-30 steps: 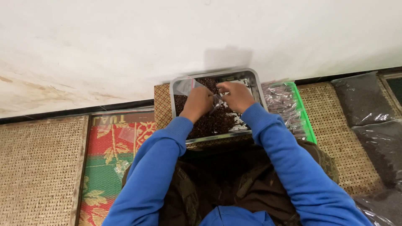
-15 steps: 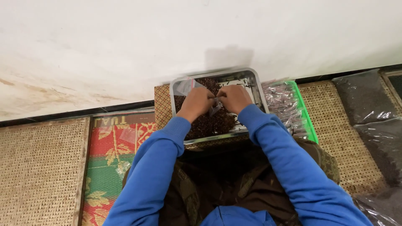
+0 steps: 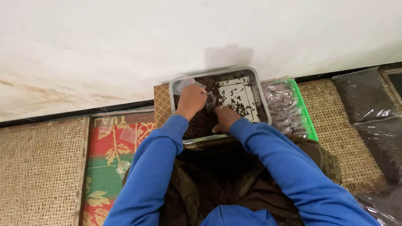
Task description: The person fills small plastic bags with cloves from a metal tray by hand and places the filled bags into plastic baskets.
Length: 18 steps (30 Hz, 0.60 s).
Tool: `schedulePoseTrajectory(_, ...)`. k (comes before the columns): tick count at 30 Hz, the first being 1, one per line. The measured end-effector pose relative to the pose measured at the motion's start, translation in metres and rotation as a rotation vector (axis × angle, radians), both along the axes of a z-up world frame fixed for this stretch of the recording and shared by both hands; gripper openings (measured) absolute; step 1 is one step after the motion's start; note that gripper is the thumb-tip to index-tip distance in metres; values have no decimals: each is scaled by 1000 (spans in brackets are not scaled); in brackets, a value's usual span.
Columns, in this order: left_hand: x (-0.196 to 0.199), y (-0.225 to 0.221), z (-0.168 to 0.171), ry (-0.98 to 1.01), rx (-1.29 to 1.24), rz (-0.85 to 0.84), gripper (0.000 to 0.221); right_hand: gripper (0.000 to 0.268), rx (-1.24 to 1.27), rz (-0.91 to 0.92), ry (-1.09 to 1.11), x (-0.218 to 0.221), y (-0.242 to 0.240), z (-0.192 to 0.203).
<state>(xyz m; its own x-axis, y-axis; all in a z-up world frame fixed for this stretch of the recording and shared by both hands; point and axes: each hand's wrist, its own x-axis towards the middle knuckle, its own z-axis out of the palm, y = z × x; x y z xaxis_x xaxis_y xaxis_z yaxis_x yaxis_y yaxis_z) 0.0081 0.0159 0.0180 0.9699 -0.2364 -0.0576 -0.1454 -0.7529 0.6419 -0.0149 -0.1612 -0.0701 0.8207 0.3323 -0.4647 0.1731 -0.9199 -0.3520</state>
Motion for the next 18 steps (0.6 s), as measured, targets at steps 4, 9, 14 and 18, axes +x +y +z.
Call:
schedulePoseTrajectory(4,12,1,-21,-31,-95,4,35,54,-72,84,-125,-13,4,1)
schedulePoseTrajectory(9,23,2,-39,-129,-81,-7,48,23,-10,-6,-169,22,-17,-52)
schedulePoseTrajectory(14,12,1,-18,-127,-35,-62,46,18,196,-265,-60,37,-40,12)
schedulePoseTrajectory(18,11,-9,-15,-124,-15,-77,40,30,698,-535,69,30,-47,76)
